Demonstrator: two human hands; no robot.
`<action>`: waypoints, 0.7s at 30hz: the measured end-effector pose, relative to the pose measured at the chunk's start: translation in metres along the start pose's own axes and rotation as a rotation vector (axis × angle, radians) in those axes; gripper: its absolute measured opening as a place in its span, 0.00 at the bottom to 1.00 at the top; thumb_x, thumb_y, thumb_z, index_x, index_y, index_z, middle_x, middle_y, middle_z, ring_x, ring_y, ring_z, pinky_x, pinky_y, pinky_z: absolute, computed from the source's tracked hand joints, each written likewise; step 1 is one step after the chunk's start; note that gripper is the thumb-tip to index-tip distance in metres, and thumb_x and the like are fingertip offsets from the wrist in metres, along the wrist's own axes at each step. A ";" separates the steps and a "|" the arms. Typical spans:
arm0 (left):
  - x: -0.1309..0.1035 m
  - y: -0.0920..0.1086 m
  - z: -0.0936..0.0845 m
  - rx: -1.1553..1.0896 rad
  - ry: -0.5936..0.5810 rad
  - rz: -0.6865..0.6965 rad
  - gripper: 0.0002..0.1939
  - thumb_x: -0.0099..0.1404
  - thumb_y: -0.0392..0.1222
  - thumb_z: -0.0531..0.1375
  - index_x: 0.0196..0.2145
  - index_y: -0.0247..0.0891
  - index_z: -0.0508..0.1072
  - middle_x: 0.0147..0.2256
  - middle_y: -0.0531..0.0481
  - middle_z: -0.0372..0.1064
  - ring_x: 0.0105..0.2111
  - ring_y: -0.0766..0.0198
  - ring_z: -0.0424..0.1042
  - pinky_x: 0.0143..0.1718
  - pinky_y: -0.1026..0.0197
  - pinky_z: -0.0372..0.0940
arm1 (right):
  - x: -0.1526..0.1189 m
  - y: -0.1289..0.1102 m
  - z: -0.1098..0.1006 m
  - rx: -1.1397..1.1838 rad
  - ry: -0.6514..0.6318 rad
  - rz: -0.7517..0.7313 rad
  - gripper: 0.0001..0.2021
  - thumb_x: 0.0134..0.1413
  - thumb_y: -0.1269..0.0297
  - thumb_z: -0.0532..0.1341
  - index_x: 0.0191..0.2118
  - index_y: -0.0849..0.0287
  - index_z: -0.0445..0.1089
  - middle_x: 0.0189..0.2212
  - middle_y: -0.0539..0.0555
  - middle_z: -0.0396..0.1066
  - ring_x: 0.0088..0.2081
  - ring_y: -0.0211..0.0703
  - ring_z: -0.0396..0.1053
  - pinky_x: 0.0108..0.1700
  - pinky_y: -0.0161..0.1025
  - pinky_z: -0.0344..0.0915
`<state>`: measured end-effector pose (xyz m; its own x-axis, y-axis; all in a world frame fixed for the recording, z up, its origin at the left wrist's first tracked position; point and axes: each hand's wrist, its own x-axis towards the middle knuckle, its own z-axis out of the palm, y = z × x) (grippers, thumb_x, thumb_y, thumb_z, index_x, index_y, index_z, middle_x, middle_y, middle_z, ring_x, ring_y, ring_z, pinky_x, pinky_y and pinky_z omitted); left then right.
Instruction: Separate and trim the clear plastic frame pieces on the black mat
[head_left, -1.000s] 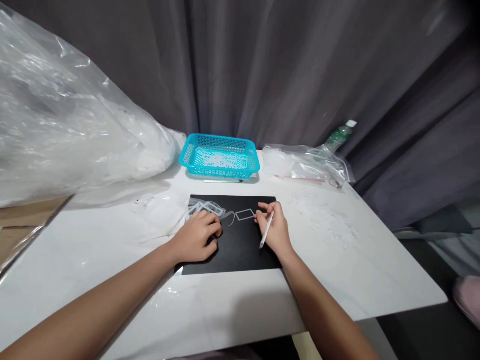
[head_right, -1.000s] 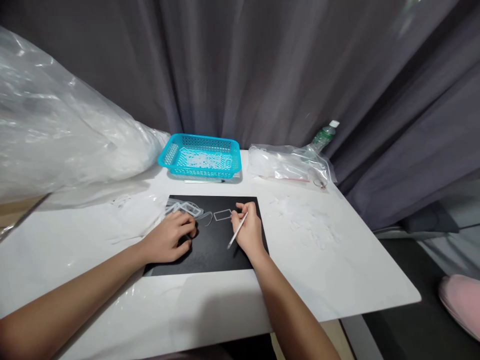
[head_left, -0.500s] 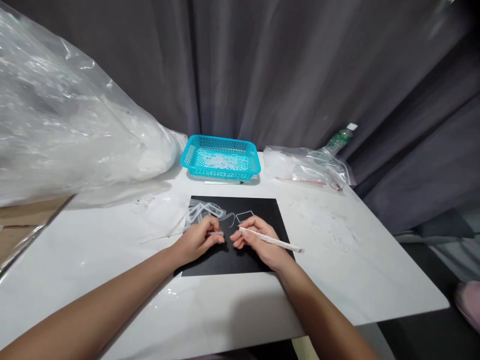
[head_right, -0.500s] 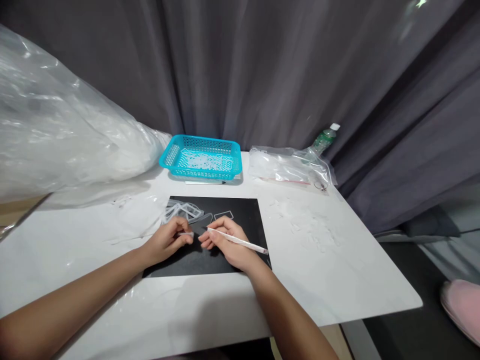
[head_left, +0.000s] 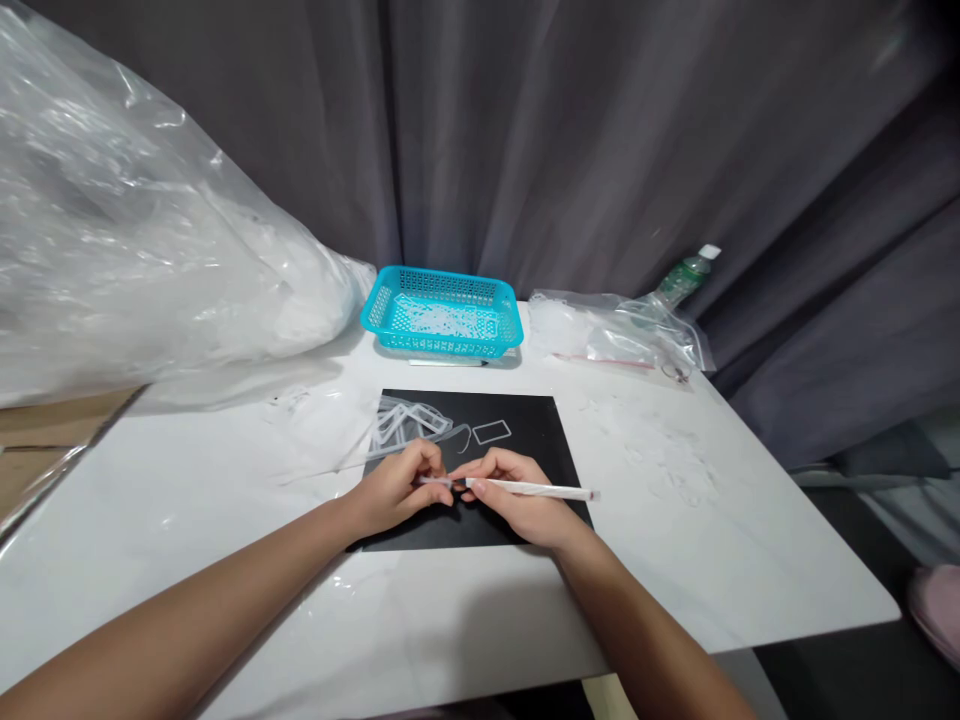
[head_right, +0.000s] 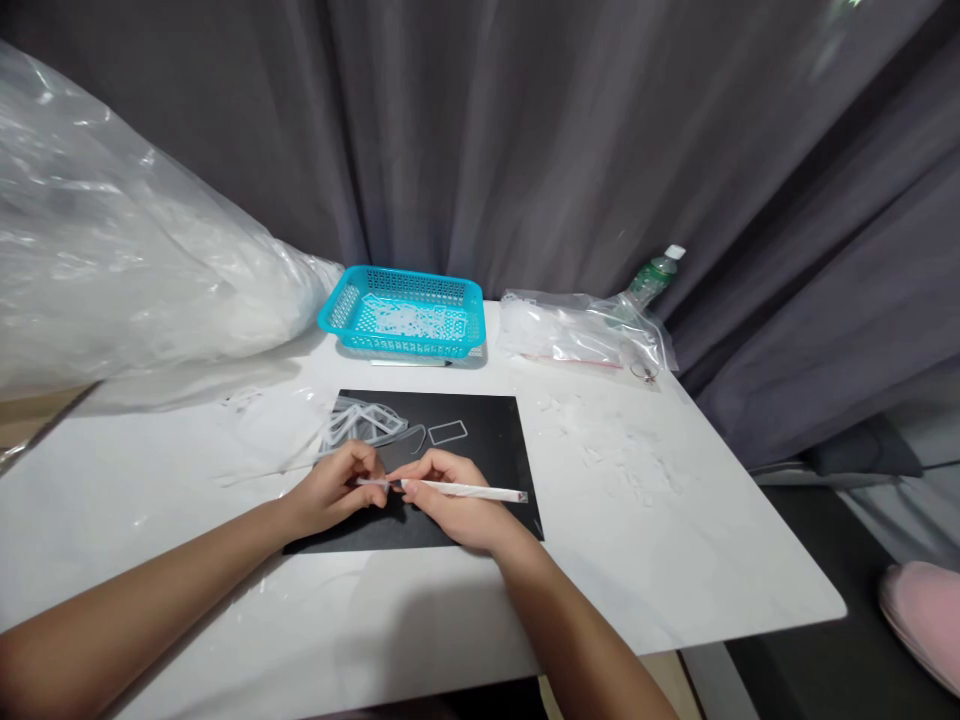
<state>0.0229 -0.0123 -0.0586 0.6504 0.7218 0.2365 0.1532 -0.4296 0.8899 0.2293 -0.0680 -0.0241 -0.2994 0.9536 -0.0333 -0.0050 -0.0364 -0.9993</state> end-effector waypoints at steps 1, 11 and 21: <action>0.000 0.000 0.000 0.002 -0.004 0.002 0.16 0.62 0.51 0.61 0.33 0.40 0.58 0.28 0.54 0.66 0.26 0.67 0.65 0.27 0.65 0.59 | 0.000 0.000 0.000 -0.001 -0.003 -0.001 0.11 0.55 0.56 0.61 0.30 0.59 0.64 0.42 0.57 0.75 0.37 0.40 0.73 0.42 0.42 0.70; 0.002 0.003 -0.001 0.047 -0.028 0.016 0.16 0.63 0.54 0.58 0.34 0.40 0.59 0.29 0.53 0.67 0.27 0.65 0.66 0.29 0.64 0.59 | -0.001 -0.001 0.001 -0.043 0.001 -0.011 0.08 0.56 0.60 0.60 0.30 0.58 0.65 0.40 0.55 0.74 0.39 0.40 0.73 0.42 0.40 0.68; 0.006 0.015 -0.005 0.491 0.156 0.262 0.10 0.65 0.47 0.58 0.30 0.40 0.73 0.23 0.52 0.70 0.27 0.63 0.64 0.33 0.59 0.55 | -0.001 0.007 0.015 -0.191 0.289 -0.201 0.06 0.58 0.62 0.57 0.32 0.57 0.66 0.41 0.55 0.73 0.44 0.43 0.71 0.44 0.37 0.67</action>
<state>0.0254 -0.0110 -0.0417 0.6012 0.6132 0.5123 0.3539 -0.7792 0.5174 0.2147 -0.0734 -0.0308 -0.0292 0.9818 0.1876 0.1499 0.1899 -0.9703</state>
